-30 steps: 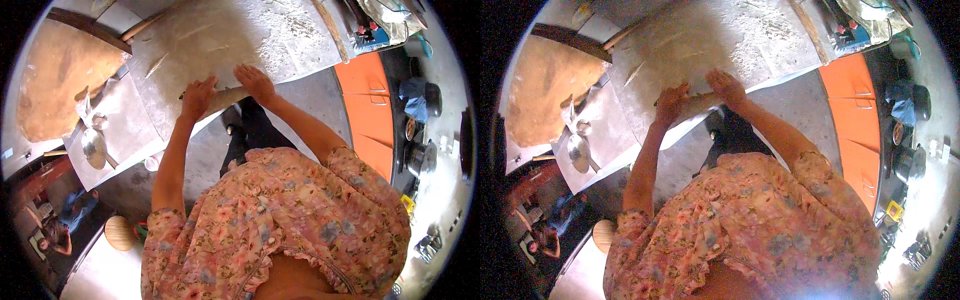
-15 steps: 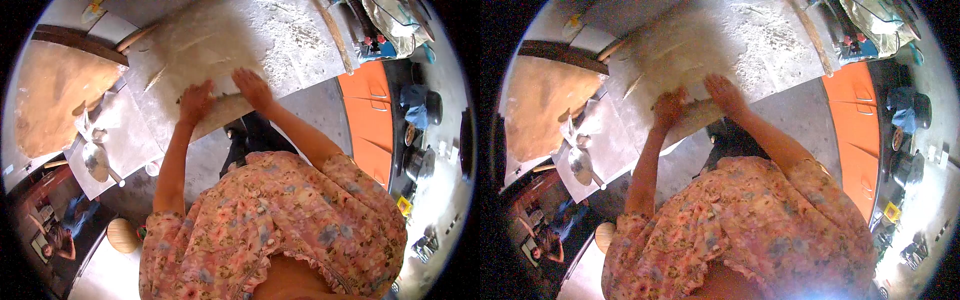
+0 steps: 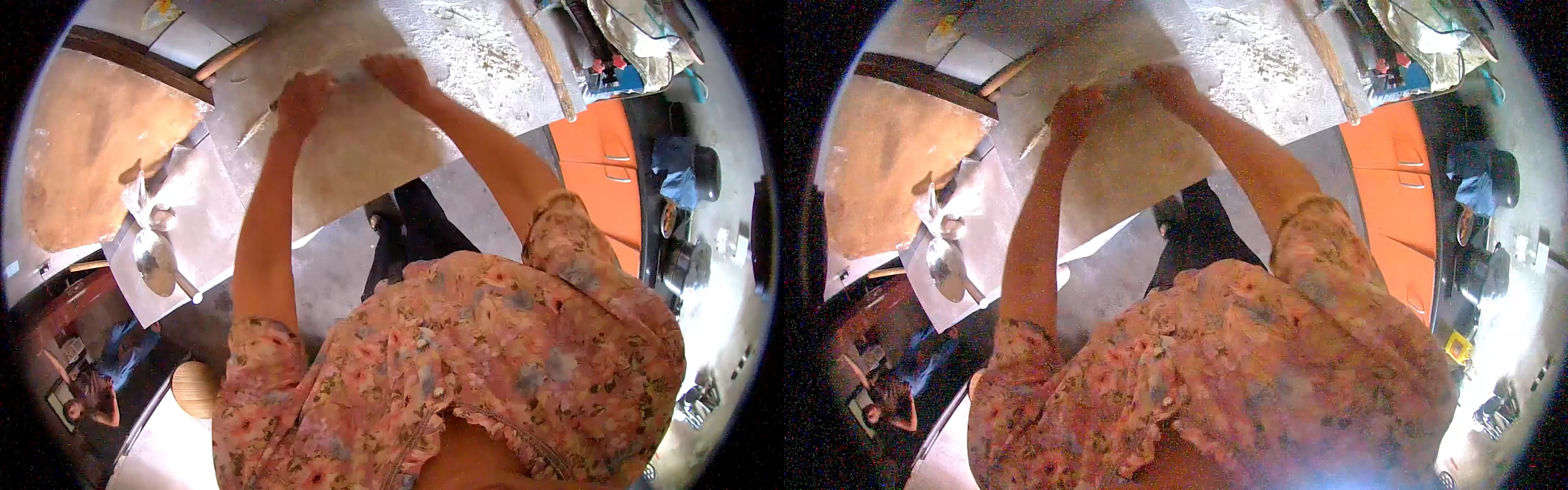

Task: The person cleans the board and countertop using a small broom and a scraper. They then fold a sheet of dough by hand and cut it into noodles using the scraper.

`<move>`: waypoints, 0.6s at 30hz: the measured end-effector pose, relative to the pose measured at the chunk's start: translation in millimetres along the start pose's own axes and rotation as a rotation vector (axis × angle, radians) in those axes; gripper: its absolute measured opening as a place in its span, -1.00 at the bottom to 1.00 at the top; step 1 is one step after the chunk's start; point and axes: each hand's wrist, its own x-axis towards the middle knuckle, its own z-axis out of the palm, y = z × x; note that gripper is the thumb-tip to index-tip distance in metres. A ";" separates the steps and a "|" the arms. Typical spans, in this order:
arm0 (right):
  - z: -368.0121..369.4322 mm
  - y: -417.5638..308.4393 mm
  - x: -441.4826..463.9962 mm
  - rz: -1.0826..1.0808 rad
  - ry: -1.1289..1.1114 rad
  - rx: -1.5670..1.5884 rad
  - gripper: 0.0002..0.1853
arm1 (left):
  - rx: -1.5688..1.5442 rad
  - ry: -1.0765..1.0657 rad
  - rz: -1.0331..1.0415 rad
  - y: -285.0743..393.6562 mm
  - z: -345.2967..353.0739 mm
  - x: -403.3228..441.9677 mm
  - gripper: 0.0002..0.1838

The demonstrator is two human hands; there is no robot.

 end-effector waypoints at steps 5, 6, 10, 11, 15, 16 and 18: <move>-2.6 -68.3 -114.4 -0.186 0.238 0.042 -0.61 | -0.135 0.029 -0.002 75.7 -40.5 -118.5 -0.71; 2.2 -81.8 -129.6 -0.170 0.225 0.088 -0.60 | -0.098 0.024 -0.032 86.4 -38.4 -145.3 -0.68; 23.2 -98.7 -129.7 -0.114 0.198 0.202 -0.58 | -0.140 0.097 -0.125 92.7 -31.6 -173.0 -0.56; 26.6 -97.2 -120.2 -0.109 0.191 0.216 -0.59 | -0.136 0.072 -0.122 85.1 -28.9 -166.4 -0.55; 46.4 -71.6 -45.2 -0.197 0.122 0.205 -0.48 | -0.057 -0.031 -0.176 31.9 -14.7 -121.4 -0.53; 55.4 -65.6 -30.6 -0.190 0.111 0.214 -0.48 | -0.031 -0.057 -0.206 21.9 -10.6 -110.6 -0.52; 59.8 -58.4 -3.9 -0.171 0.104 0.178 -0.54 | -0.059 -0.137 -0.313 7.9 -20.8 -84.7 -0.52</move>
